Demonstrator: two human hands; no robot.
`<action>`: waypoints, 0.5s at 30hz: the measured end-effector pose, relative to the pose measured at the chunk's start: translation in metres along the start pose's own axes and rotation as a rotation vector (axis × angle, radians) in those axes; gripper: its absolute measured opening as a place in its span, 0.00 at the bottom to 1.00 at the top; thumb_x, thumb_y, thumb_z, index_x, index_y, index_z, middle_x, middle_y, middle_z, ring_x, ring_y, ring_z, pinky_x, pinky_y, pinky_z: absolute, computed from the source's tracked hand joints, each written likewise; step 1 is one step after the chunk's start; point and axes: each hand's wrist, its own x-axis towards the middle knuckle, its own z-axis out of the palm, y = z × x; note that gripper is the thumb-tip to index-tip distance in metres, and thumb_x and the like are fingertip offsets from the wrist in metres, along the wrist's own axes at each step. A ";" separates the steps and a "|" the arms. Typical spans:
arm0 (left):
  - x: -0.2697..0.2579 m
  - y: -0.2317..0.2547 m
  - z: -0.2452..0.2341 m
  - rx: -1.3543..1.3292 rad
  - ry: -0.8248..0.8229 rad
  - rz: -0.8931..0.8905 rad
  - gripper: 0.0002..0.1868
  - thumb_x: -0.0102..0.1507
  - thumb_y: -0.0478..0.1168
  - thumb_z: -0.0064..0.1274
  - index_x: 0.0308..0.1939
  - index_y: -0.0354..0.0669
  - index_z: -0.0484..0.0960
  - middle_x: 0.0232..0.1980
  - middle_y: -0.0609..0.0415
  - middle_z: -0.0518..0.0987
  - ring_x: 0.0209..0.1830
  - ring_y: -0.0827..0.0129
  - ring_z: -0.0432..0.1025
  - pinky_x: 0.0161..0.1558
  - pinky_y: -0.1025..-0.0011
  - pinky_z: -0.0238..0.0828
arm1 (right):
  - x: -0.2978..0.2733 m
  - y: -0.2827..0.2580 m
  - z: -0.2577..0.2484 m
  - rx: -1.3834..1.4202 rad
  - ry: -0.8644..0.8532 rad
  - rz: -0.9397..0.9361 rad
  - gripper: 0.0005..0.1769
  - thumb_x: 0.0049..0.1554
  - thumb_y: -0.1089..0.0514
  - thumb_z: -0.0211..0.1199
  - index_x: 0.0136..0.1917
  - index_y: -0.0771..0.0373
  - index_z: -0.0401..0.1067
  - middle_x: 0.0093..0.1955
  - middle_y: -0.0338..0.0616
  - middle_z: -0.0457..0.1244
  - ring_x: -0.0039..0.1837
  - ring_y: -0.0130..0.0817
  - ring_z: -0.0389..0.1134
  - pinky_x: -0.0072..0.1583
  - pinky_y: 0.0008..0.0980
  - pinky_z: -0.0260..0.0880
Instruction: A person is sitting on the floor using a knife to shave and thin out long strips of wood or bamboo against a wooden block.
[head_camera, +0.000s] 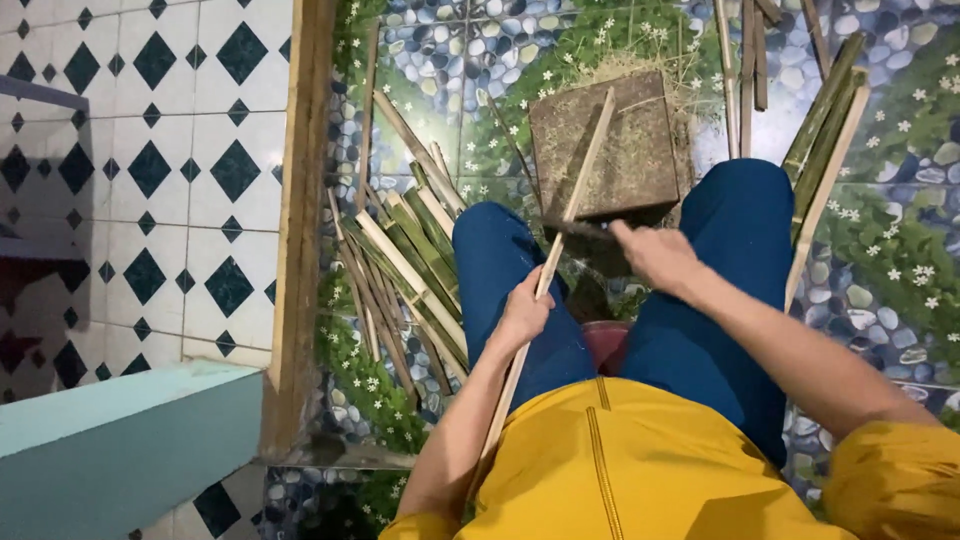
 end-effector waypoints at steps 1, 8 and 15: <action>-0.001 0.002 0.000 0.002 -0.001 0.000 0.36 0.62 0.37 0.49 0.77 0.52 0.66 0.54 0.40 0.83 0.58 0.47 0.77 0.53 0.49 0.78 | 0.003 0.001 0.001 0.001 0.000 0.002 0.09 0.65 0.59 0.49 0.58 0.54 0.64 0.38 0.51 0.71 0.44 0.52 0.76 0.48 0.52 0.75; -0.008 0.009 0.001 -0.018 0.029 0.008 0.37 0.60 0.37 0.51 0.76 0.48 0.68 0.45 0.43 0.85 0.46 0.51 0.81 0.41 0.50 0.79 | 0.096 0.076 0.031 0.077 0.060 0.198 0.10 0.66 0.55 0.42 0.58 0.55 0.61 0.45 0.62 0.70 0.51 0.66 0.74 0.52 0.62 0.73; -0.009 0.010 0.001 -0.037 0.028 -0.008 0.37 0.60 0.35 0.51 0.76 0.48 0.69 0.54 0.35 0.83 0.50 0.44 0.80 0.40 0.47 0.78 | 0.047 0.023 0.020 0.079 0.051 0.170 0.11 0.62 0.55 0.46 0.58 0.55 0.63 0.48 0.61 0.72 0.54 0.61 0.75 0.55 0.58 0.73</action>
